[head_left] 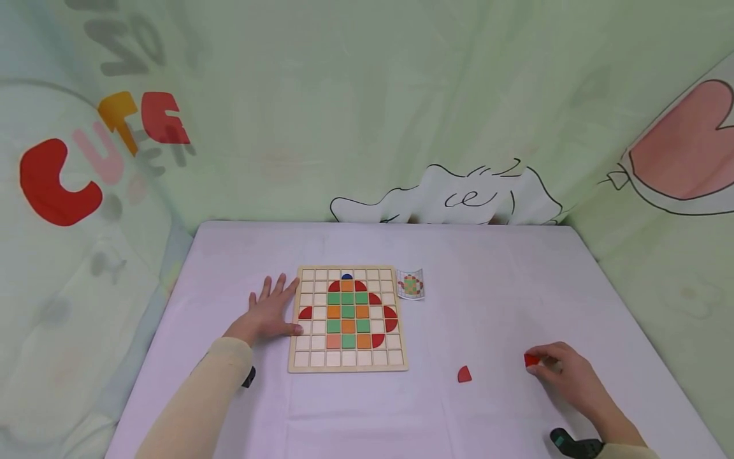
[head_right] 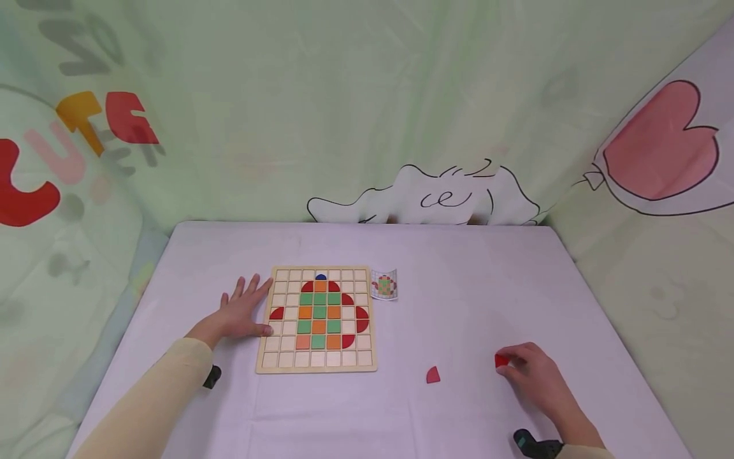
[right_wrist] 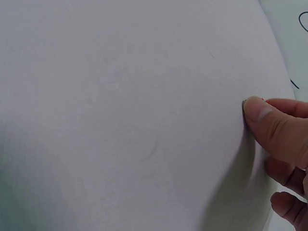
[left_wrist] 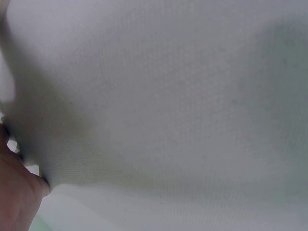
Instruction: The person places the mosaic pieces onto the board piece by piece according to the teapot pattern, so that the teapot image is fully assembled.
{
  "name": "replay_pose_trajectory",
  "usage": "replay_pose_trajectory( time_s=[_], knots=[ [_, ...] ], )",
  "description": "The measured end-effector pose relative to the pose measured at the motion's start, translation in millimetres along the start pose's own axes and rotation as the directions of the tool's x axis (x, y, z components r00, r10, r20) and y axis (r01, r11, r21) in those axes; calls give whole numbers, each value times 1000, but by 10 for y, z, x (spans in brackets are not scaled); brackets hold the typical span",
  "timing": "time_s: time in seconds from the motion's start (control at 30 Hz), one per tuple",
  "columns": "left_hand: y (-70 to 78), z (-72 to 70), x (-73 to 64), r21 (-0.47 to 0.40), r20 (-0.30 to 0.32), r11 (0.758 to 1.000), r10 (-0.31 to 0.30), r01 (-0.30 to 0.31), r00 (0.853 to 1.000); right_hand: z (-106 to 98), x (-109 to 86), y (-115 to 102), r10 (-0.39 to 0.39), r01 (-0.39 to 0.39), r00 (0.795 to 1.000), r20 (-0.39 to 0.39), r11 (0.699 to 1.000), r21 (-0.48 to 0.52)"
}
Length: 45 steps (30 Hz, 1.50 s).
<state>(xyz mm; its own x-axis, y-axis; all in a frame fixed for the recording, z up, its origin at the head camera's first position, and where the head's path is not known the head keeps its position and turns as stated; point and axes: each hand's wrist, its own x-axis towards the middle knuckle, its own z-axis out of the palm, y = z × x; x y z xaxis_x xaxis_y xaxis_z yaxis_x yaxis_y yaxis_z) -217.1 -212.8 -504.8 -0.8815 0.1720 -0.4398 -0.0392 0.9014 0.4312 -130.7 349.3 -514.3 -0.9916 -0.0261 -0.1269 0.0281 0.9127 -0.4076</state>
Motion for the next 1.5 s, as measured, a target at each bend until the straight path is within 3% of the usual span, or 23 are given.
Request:
replay_pose_trajectory(
  time_s=[0.4,0.5,0.73,1.1,1.5],
  knots=[
    [9,-11,-51,-25,-3,1000,3,-3,1000,82,14,-88,-97,96,995,-38,995,-17],
    [14,-24,-46,-23,-3,1000,6,-6,1000,82,18,-109,-78,77,995,-66,997,-21],
    [36,-37,-61,-20,-7,1000,9,-9,1000,111,49,-139,57,-57,997,-53,998,-7],
    [41,-41,-63,-29,0,1000,5,-5,1000,175,92,-168,-21,20,998,-62,1000,-10],
    [-29,9,6,-32,5,999,3,-3,1000,172,137,-338,-21,21,998,-54,1000,7]
  ],
)
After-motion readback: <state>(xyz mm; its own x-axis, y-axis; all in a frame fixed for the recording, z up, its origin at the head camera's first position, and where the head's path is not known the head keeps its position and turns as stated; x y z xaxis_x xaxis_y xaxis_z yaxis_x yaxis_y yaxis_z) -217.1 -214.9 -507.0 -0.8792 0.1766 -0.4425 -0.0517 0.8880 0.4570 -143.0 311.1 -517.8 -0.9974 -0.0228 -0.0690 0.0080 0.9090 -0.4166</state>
